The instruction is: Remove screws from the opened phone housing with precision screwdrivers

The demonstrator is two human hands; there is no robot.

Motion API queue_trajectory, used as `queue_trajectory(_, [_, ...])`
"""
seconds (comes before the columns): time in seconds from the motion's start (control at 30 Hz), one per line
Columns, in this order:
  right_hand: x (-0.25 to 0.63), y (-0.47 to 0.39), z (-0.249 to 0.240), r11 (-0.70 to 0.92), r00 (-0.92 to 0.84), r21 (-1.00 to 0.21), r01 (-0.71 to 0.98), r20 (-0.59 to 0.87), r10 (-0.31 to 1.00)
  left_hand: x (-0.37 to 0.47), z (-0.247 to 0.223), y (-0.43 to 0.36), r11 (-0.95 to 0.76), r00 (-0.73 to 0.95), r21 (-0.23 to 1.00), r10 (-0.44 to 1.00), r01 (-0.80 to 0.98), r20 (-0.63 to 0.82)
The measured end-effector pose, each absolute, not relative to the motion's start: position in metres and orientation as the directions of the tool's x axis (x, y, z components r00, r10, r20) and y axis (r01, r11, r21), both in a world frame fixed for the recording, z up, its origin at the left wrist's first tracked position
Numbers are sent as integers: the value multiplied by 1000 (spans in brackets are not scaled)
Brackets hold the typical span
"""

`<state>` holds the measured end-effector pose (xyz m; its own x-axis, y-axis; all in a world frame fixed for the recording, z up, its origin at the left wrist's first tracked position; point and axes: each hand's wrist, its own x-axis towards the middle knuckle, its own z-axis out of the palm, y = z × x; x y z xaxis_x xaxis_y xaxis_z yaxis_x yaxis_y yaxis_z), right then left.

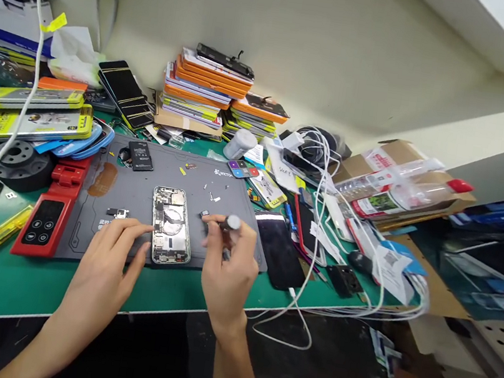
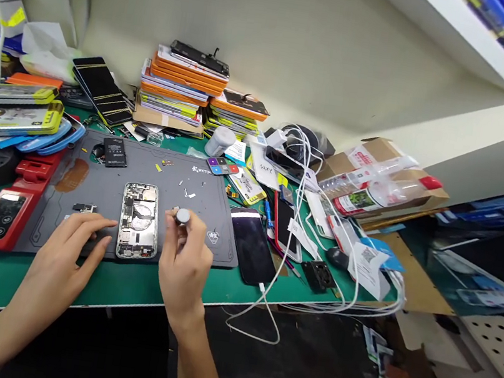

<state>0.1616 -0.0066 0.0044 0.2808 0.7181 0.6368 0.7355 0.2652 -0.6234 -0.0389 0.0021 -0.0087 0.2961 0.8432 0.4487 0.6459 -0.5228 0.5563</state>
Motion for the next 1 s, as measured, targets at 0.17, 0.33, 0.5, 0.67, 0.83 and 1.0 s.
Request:
queue_trajectory(0.17, [130,-1,-12,511,222,-788,344,597,771,-40,-10,1,-539,326,503,830,675,452])
queue_trajectory(0.33, [129,1,-22,552,127,-692,465,669,733,-40,-10,1,-548,349,493,827,675,441])
queue_trajectory(0.5, [132,2,-21,513,107,-671,536,656,747,-39,-8,3,-551,332,467,817,692,472])
queue_trajectory(0.67, [133,7,-14,524,28,-510,682,734,679,-38,-7,2,-548,337,456,819,701,464])
queue_trajectory(0.83, [136,11,-5,541,-45,-465,701,728,684,-37,-7,1,-542,328,465,822,700,465])
queue_trajectory(1.0, [137,5,-10,557,-32,-470,685,744,668,-34,-9,3,-525,321,465,833,713,451])
